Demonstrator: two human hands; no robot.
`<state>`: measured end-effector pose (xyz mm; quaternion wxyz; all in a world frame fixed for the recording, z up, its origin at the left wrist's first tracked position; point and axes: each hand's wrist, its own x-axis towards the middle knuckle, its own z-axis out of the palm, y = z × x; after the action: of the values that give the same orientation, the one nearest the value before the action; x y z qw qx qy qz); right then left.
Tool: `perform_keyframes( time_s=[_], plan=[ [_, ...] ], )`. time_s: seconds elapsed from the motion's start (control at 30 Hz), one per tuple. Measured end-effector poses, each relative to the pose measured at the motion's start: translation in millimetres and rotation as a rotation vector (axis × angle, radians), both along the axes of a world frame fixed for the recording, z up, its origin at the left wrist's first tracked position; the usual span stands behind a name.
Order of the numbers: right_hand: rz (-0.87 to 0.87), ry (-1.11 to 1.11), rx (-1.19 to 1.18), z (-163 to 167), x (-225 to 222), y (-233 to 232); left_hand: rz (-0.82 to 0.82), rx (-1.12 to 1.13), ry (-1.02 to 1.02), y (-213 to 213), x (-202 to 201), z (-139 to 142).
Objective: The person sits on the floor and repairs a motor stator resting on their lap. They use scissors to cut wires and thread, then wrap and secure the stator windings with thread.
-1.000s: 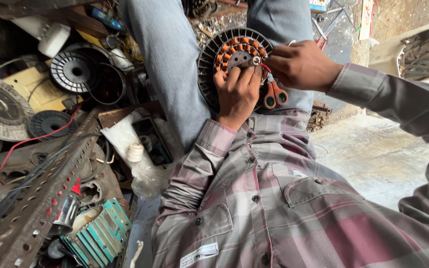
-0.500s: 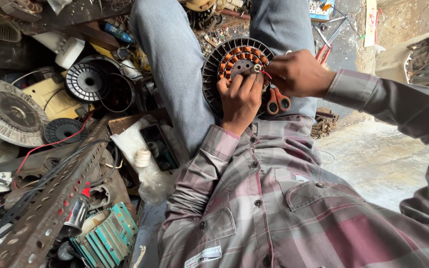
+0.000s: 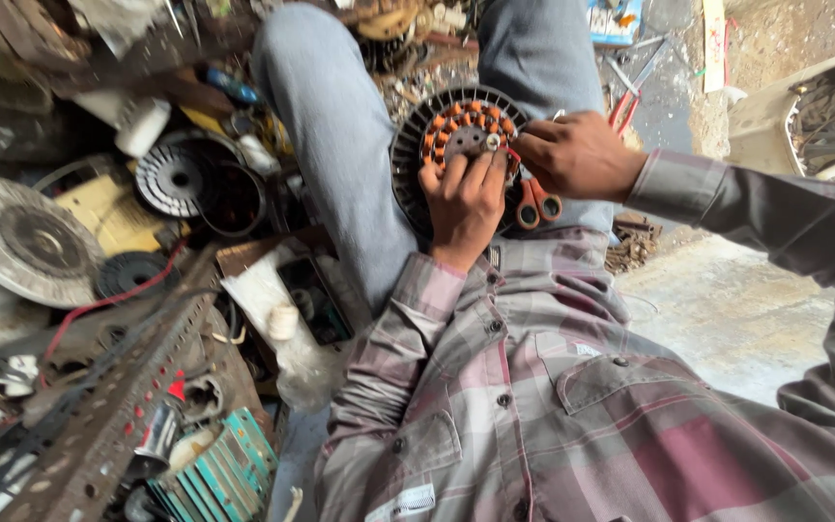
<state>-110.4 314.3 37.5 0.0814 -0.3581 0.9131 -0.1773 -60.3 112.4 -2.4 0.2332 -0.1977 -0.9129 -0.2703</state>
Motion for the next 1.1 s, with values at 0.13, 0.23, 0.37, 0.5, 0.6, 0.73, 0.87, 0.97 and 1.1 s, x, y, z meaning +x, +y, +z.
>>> perform_keyframes(
  time_s=[0.13, 0.23, 0.37, 0.5, 0.6, 0.73, 0.87, 0.97, 1.1],
  plan=[
    [-0.349, -0.482, -0.357, 7.8, 0.4, -5.7, 0.0, 0.009, -0.012, 1.2, -3.5, 13.7],
    [-0.353, -0.51, -0.381, 21.4, -7.2, 2.2, -0.007, 0.035, 0.013, 4.4, -5.5, 22.7],
    [0.173, 0.18, -0.194, 26.2, -8.0, 15.4, -0.008, 0.0, -0.022, 5.6, -4.5, 30.7],
    [-0.255, -0.387, -0.338, 10.0, -7.9, 12.7, -0.019, 0.02, 0.013, 9.5, -3.9, 42.0],
    [-0.801, -1.263, -0.554, 6.6, -14.7, 11.7, 0.002, 0.029, 0.06, 14.9, -3.2, 50.3],
    [-0.349, -0.465, -0.358, 26.8, -8.6, 18.2, -0.011, 0.026, 0.028, 16.9, -0.6, 52.5],
    [0.088, 0.175, -0.092, 41.6, 2.8, 11.5, -0.013, 0.01, -0.008, 14.1, 0.7, 47.1],
    [-0.149, -0.057, -0.281, 42.2, 4.6, 4.2, -0.012, 0.019, 0.017, 14.5, 0.1, 45.5],
    [-0.455, -0.693, -0.383, 44.2, -1.3, 6.4, -0.003, 0.026, 0.026, 16.3, -0.9, 44.5]
  ],
)
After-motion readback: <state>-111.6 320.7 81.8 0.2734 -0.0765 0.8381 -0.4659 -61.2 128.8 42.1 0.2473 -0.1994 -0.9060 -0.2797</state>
